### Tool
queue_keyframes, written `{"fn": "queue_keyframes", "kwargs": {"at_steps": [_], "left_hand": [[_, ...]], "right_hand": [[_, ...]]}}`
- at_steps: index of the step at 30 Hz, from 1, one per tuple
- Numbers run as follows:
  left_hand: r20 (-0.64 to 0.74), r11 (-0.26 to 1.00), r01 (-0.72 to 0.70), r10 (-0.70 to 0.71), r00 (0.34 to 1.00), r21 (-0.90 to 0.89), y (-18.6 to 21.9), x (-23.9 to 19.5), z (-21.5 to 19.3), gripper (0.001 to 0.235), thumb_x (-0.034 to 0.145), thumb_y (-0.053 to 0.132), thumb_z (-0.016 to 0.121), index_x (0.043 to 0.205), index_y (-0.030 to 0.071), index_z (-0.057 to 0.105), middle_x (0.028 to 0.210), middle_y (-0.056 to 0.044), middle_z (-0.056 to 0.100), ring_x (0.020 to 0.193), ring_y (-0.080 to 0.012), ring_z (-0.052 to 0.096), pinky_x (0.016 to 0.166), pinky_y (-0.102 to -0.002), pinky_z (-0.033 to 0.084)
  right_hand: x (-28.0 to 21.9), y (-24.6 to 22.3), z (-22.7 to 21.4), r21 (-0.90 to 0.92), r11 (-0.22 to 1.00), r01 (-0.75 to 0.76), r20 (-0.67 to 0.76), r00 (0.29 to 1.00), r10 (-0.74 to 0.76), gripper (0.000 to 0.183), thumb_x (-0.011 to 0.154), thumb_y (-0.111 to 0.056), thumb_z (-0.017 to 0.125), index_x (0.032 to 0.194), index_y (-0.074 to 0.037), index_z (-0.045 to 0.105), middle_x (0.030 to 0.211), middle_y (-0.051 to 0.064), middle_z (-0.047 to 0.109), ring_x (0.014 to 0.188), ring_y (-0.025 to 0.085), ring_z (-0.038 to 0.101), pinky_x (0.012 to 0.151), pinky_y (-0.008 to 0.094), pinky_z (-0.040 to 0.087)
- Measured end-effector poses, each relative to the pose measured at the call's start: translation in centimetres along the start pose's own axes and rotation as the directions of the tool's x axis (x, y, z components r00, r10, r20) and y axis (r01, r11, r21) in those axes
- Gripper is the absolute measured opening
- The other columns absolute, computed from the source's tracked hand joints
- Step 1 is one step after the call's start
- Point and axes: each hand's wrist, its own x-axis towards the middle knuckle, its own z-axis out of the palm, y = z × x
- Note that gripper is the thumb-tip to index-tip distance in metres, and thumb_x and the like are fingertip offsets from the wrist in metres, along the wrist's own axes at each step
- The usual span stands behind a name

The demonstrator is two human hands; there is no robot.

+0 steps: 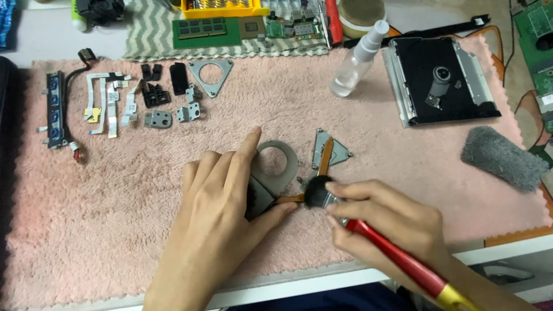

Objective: The person uses a small brush to clean dust from a laptop cooling fan and copper heat pipes. They hold the fan assembly with one hand and brush the fan blades and heat pipe surfaces with the other, rotating the assembly to access different sides.

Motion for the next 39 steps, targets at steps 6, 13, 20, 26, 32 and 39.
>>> {"fn": "queue_keyframes", "kwargs": {"at_steps": [6,13,20,26,32,39], "left_hand": [[0.006,1.0,-0.023,0.023,1.0,-0.003,0.0,0.0,0.1,0.117,0.096,0.056,0.091,0.18,-0.003,0.035,0.137,-0.013,0.074,0.109,-0.0359,0.06,0.095,-0.051,0.046],[-0.005,1.0,-0.015,0.015,1.0,-0.008,-0.5,-0.1,0.9,0.119,0.093,0.059,0.094,0.177,-0.003,0.038,0.131,-0.016,0.073,0.114,-0.0392,0.06,0.099,-0.055,0.047],[0.019,1.0,0.011,-0.011,1.0,-0.024,-0.6,-0.1,1.2,0.117,0.095,0.061,0.091,0.18,0.001,0.037,0.132,-0.017,0.072,0.118,-0.0397,0.061,0.105,-0.056,0.044],[-0.023,0.999,0.005,-0.006,1.0,-0.043,-0.6,0.0,1.6,0.112,0.096,0.06,0.09,0.177,0.001,0.039,0.134,-0.018,0.071,0.118,-0.041,0.059,0.102,-0.056,0.044],[-0.027,0.998,0.021,-0.023,0.999,-0.057,-0.2,-0.1,1.6,0.114,0.093,0.058,0.094,0.176,0.001,0.04,0.132,-0.018,0.073,0.119,-0.04,0.06,0.106,-0.056,0.042],[-0.058,0.998,-0.007,0.004,0.998,-0.056,-0.2,0.0,1.6,0.115,0.089,0.055,0.098,0.174,-0.002,0.043,0.129,-0.019,0.072,0.118,-0.0404,0.061,0.103,-0.053,0.045]], "right_hand": [[-0.4,-0.4,-0.1,0.184,0.951,-0.247,0.006,0.968,0.251,0.017,0.086,0.001,0.089,0.102,0.001,0.085,0.113,0.02,0.086,0.111,0.024,0.092,0.096,0.022,0.073],[-1.2,0.8,0.7,0.12,0.976,-0.184,-0.028,0.982,0.189,0.017,0.085,-0.003,0.092,0.099,0.001,0.084,0.111,0.022,0.087,0.094,0.018,0.093,0.068,0.012,0.073],[0.5,0.7,0.6,-0.136,0.989,0.054,-0.033,0.998,-0.059,0.009,0.094,0.006,0.087,0.101,0.004,0.081,0.104,0.016,0.085,0.108,0.033,0.087,0.095,0.028,0.073],[-1.1,1.4,1.3,-0.093,0.995,-0.03,0.043,0.998,0.034,0.025,0.095,-0.006,0.087,0.116,0.005,0.081,0.133,0.026,0.08,0.118,0.028,0.086,0.11,0.032,0.068],[-0.5,1.5,0.8,-0.014,0.996,-0.085,0.105,0.991,0.086,0.03,0.093,-0.011,0.087,0.119,0.002,0.082,0.137,0.025,0.08,0.12,0.031,0.085,0.106,0.038,0.07],[0.8,3.3,-1.3,0.035,0.966,-0.257,0.064,0.965,0.254,0.018,0.091,-0.015,0.086,0.108,-0.014,0.091,0.134,0.007,0.089,0.119,0.011,0.089,0.114,0.025,0.059]]}}
